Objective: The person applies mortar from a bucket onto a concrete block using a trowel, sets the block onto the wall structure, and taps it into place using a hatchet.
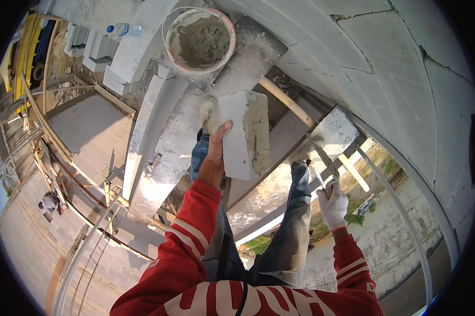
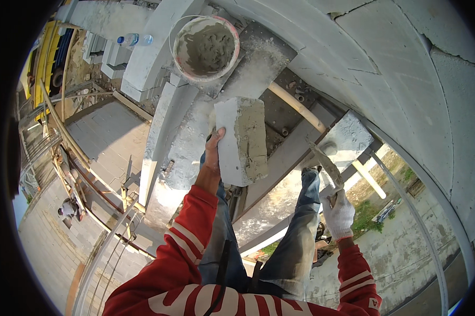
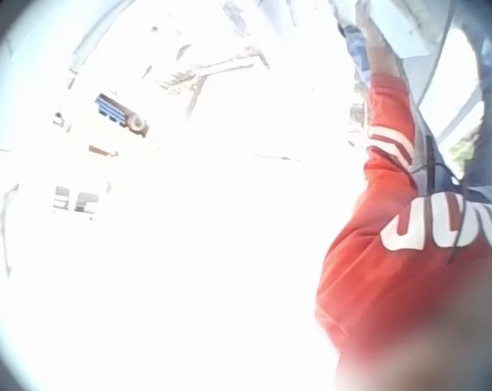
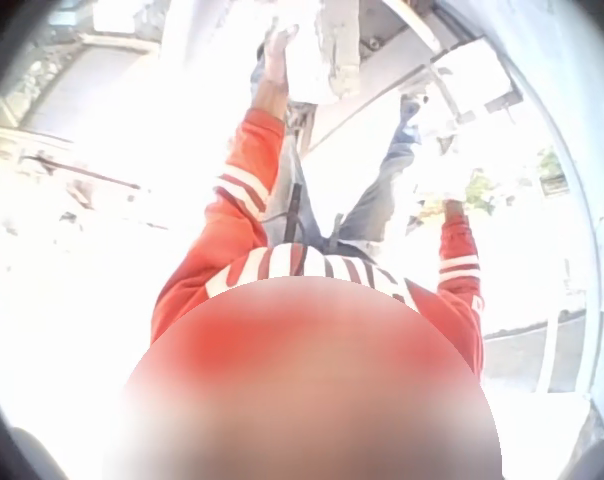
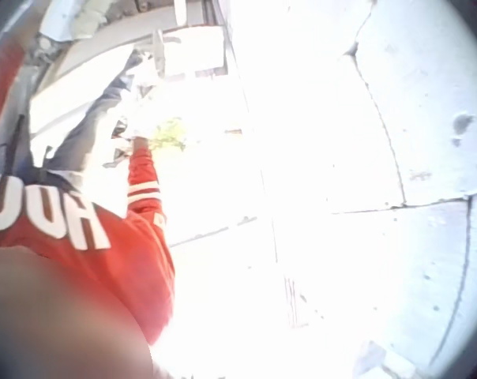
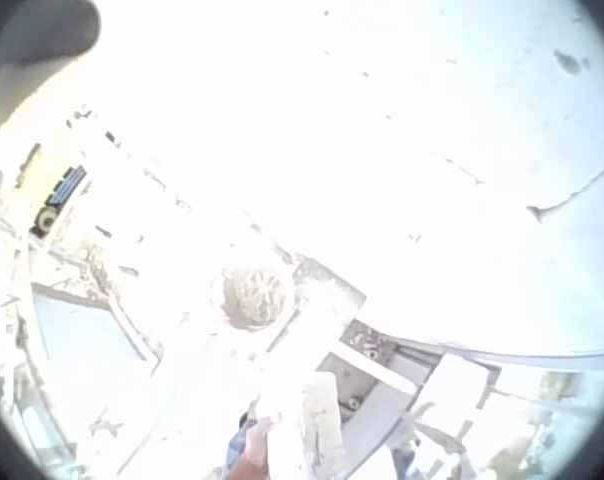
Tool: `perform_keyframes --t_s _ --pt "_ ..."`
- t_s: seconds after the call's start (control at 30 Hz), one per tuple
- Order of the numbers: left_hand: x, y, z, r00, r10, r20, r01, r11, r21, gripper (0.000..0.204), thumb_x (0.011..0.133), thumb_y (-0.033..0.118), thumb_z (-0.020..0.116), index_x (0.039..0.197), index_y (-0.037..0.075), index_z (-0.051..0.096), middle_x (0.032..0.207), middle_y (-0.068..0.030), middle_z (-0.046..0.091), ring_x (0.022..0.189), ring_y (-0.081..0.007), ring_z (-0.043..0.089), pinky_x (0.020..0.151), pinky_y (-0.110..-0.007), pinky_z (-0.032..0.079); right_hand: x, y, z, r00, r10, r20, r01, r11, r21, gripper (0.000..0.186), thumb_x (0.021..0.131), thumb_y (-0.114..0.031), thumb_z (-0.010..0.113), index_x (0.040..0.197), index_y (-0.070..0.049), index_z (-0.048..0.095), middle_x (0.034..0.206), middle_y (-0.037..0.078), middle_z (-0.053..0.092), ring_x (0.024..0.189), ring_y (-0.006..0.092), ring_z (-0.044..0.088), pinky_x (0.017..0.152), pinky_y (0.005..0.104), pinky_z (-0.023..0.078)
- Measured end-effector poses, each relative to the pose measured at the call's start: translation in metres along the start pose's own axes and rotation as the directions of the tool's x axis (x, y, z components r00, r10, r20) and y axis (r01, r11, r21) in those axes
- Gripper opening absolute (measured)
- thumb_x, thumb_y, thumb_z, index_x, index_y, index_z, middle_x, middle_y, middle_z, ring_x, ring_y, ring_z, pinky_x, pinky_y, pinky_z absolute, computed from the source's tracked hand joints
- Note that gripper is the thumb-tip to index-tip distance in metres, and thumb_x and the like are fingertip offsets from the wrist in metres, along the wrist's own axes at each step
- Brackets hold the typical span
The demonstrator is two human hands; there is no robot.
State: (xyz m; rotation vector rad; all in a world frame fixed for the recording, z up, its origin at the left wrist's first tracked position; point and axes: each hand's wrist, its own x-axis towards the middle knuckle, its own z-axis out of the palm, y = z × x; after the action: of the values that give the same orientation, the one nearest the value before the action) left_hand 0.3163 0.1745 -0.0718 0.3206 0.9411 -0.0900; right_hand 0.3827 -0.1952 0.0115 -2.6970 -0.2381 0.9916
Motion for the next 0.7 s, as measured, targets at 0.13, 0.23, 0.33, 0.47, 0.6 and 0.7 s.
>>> perform_keyframes --t_s 0.13,0.23,0.33,0.47,0.6,0.7 --pt "-0.014 -0.006 -0.049 0.998 0.062 0.019 -0.063 0.994 0.086 0.076 0.081 0.035 0.080 0.143 0.001 0.051 0.125 -0.0137 0.065 0.112 -0.0262 0.066 0.096 -0.041 0.054 0.076 -0.094 -0.006 0.980 -0.185 -0.076 0.182 0.982 -0.045 0.034 0.088 -0.029 0.075 0.104 -0.007 0.054 0.081 0.015 0.067 0.073 0.0392 0.069 0.064 0.0473 0.054" --pt "-0.029 0.003 -0.067 0.988 0.153 0.014 -0.153 0.984 0.088 0.090 0.067 0.014 0.088 0.145 0.001 0.046 0.130 -0.0113 0.061 0.125 -0.0246 0.059 0.109 -0.038 0.045 0.150 -0.211 -0.014 0.928 -0.366 0.067 0.371 0.896 -0.242 0.034 0.093 -0.034 0.069 0.108 -0.006 0.056 0.098 0.017 0.068 0.086 0.0396 0.071 0.070 0.0472 0.057" --pt "-0.021 0.011 -0.069 0.933 0.357 0.049 -0.356 0.889 0.287 0.102 0.059 0.000 0.089 0.149 0.006 0.041 0.137 -0.0097 0.056 0.129 -0.0250 0.056 0.112 -0.041 0.044 0.233 -0.292 -0.002 0.879 -0.438 0.190 0.471 0.735 -0.487 0.035 0.094 -0.032 0.066 0.115 -0.006 0.058 0.102 0.018 0.070 0.091 0.0377 0.072 0.074 0.0467 0.058" --pt "-0.020 0.040 -0.101 0.905 0.421 0.055 -0.404 0.814 0.417 0.113 0.054 0.003 0.097 0.150 0.004 0.037 0.141 -0.0105 0.053 0.135 -0.0230 0.049 0.118 -0.038 0.037 0.338 -0.364 0.072 0.776 -0.543 0.321 0.606 0.499 -0.620 0.018 0.091 -0.019 0.064 0.098 -0.007 0.075 0.094 0.018 0.077 0.090 0.0357 0.075 0.076 0.0468 0.059" --pt "-0.018 0.064 -0.134 0.897 0.440 0.040 -0.417 0.813 0.406 0.115 0.053 0.006 0.097 0.150 0.005 0.037 0.141 -0.0102 0.053 0.135 -0.0232 0.049 0.117 -0.038 0.037 0.396 -0.390 0.132 0.742 -0.546 0.389 0.623 0.350 -0.699 0.020 0.092 -0.018 0.061 0.095 -0.007 0.079 0.096 0.019 0.076 0.091 0.0366 0.075 0.078 0.0472 0.060" --pt "-0.021 0.079 -0.154 0.876 0.483 -0.011 -0.442 0.810 0.387 0.115 0.052 0.005 0.097 0.150 0.006 0.037 0.140 -0.0102 0.053 0.134 -0.0243 0.050 0.117 -0.040 0.038 0.387 -0.407 0.169 0.755 -0.456 0.470 0.642 0.370 -0.672 0.022 0.091 -0.015 0.061 0.101 -0.005 0.077 0.102 0.022 0.075 0.097 0.0391 0.074 0.081 0.0474 0.060"
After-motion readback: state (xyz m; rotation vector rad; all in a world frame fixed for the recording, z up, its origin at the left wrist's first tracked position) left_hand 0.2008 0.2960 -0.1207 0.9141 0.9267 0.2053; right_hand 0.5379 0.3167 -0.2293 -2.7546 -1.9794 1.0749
